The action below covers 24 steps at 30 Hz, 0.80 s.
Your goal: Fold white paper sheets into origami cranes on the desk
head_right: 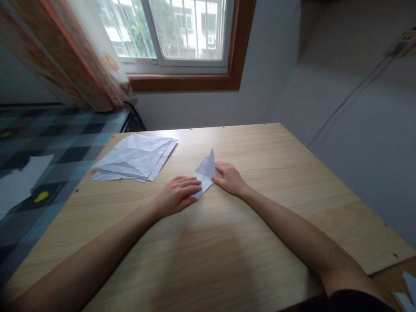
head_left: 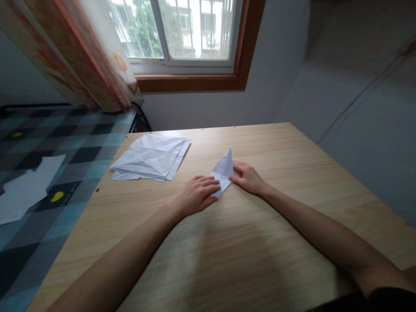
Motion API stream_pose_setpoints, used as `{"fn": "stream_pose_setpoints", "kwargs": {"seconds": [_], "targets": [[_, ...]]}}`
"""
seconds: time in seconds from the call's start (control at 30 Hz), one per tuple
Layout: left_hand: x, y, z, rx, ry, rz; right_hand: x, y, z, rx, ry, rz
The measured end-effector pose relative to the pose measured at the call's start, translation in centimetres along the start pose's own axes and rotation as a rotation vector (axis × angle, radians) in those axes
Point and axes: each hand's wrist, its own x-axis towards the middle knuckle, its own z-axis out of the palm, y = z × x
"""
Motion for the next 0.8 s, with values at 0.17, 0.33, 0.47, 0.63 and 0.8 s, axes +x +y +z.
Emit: {"fn": "stream_pose_setpoints", "kwargs": {"seconds": [0.17,0.33,0.47,0.63,0.8], "targets": [[-0.4,-0.2,0.5,-0.024,0.228,-0.159,-0.8,-1.0,0.3,-0.022,0.002,-0.141],[-0.3,-0.8,0.8,0.004,0.159,-0.135,-1.5,-1.3,0.7,-0.176,-0.111,-0.288],[-0.1,-0.8,0.4,0.037,-0.045,-0.106,-1.8,-1.8,0.7,-0.281,-0.206,-0.258],[-0.2,-0.4,-0.2,0.017,-0.089,-0.101,-1.8,-2.8,1.2,-0.383,-0.225,-0.124],[-0.1,0.3,-0.1,0.054,-0.034,-0.090,-1.0,-2.8,1.3,-0.415,-0.261,-0.047]]}}
